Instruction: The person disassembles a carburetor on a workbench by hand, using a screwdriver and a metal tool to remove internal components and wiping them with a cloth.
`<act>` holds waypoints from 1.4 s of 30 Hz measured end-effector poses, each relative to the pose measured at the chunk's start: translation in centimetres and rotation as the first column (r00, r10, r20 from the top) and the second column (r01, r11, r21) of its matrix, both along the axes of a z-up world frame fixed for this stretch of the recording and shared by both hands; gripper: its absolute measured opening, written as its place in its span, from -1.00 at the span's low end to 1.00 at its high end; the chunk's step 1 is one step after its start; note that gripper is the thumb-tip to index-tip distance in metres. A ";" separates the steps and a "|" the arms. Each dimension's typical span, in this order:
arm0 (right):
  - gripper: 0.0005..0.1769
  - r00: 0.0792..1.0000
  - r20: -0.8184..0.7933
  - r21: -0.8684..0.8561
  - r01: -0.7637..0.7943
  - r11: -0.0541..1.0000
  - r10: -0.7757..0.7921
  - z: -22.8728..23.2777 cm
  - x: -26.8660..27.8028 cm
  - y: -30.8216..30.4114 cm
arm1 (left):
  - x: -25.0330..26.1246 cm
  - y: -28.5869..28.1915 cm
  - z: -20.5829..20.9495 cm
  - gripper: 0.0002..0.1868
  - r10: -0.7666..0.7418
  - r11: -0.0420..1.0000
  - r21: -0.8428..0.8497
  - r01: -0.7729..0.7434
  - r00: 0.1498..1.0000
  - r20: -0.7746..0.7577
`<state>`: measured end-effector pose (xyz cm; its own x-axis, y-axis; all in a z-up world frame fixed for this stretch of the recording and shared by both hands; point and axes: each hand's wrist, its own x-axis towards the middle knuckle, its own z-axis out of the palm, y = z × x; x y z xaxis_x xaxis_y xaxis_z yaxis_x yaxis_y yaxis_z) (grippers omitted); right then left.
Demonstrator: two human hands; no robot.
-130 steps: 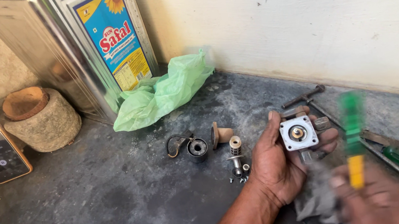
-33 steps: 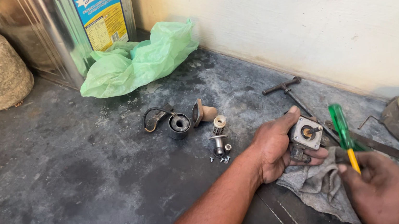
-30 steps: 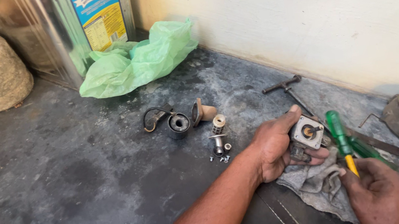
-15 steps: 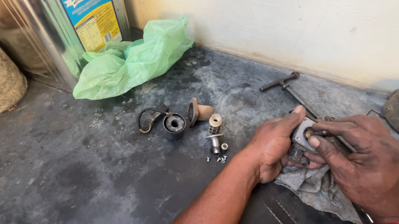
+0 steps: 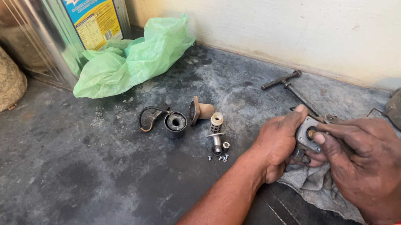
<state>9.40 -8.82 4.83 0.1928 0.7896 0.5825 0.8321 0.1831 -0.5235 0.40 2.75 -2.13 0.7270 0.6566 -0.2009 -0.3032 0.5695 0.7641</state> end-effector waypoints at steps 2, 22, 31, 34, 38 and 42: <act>-0.83 1.000 -0.005 -0.012 -0.011 1.000 0.011 0.3 0.0 -0.1 | 0.1 0.1 -0.1 -0.53 -0.002 1.000 0.009 0.002 1.000 -0.004; -0.62 0.955 0.075 -0.151 0.297 0.943 -0.289 -4.4 2.5 -0.7 | -1.2 0.9 0.5 -0.49 0.152 0.975 -0.197 -0.101 0.952 0.264; -0.88 0.872 -0.326 0.029 0.394 0.918 -0.364 -3.9 3.2 -0.9 | -1.3 1.1 0.6 -0.50 0.160 0.968 -0.229 -0.100 0.953 0.258; -0.87 0.892 -0.304 0.195 0.402 0.895 -0.335 -3.0 3.2 -0.6 | -0.9 0.9 0.0 -0.48 0.086 0.987 -0.159 -0.038 0.949 0.305; -0.85 0.991 -0.128 0.238 -0.015 0.971 0.046 -1.6 3.2 1.6 | -0.3 0.7 -0.7 -0.54 -0.003 0.992 -0.119 0.034 0.969 0.246; -0.83 0.985 -0.098 -0.106 -0.152 0.983 0.142 0.0 2.5 5.7 | -0.3 0.8 -0.8 -0.57 0.024 0.991 -0.134 0.002 0.981 0.190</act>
<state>11.93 -3.16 4.85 0.1173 0.8730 0.4735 0.7493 0.2351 -0.6191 0.13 3.53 -2.89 0.7533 0.6415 -0.1448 -0.4430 0.6578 0.6092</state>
